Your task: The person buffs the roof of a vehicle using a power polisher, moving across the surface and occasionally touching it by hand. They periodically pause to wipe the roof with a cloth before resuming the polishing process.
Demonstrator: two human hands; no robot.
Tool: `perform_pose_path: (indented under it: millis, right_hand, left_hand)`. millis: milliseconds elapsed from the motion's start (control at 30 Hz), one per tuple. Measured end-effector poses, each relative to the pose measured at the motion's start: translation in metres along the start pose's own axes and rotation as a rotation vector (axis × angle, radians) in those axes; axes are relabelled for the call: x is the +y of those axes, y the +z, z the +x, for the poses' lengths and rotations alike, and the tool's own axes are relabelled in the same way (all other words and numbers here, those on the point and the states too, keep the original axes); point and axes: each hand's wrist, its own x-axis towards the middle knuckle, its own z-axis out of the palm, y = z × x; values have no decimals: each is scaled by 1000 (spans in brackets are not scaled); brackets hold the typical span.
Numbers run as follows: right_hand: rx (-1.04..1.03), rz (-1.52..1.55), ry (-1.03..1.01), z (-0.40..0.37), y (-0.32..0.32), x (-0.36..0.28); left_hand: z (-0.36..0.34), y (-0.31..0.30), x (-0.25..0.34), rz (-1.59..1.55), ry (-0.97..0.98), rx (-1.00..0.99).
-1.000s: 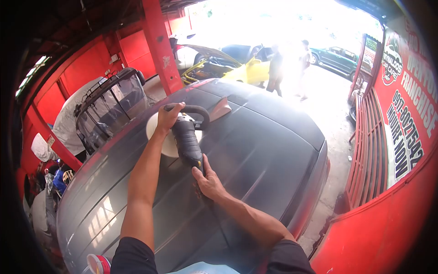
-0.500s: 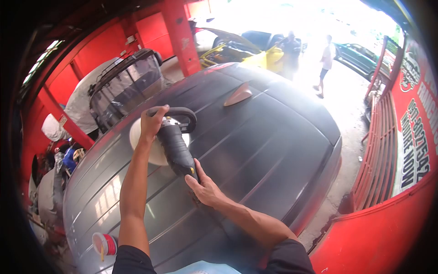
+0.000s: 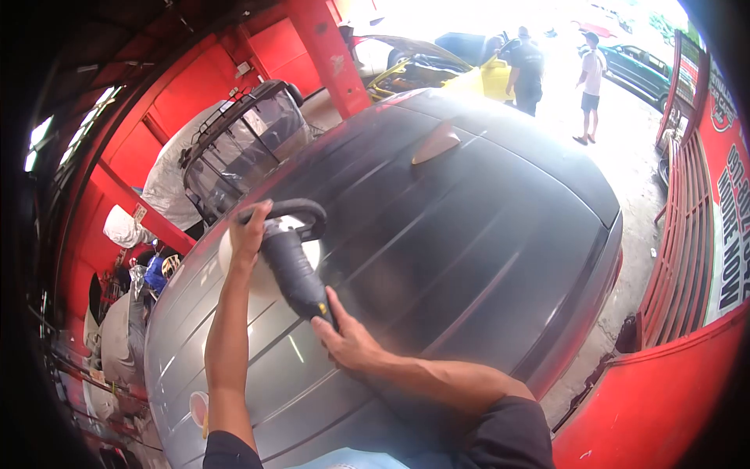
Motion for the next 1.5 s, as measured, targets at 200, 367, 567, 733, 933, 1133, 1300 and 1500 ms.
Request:
perform_pose_path:
  millis: [200, 367, 567, 733, 933, 1133, 1300, 1500]
  right_hand:
    - [174, 77, -107, 24, -65, -12]
    - [259, 224, -156, 49, -129, -23]
    - [360, 210, -171, 66, -169, -31]
    - [381, -111, -219, 38, -187, -56]
    - [425, -43, -235, 5, -175, -59]
    - [415, -38, -149, 18, -176, -42]
    - [238, -135, -35, 10, -121, -48]
    - [52, -222, -46, 11, -49, -27]
  left_hand:
    - [57, 108, 24, 27, 146, -153]
    - [115, 204, 29, 57, 178, -278]
    - [142, 264, 35, -83, 203, -292]
    - [125, 256, 38, -368, 47, -291]
    - [106, 266, 50, -313, 154, -198]
    - [103, 243, 46, -69, 137, -229]
    - [80, 160, 8, -152, 89, -128]
    - [30, 40, -19, -251, -39, 16]
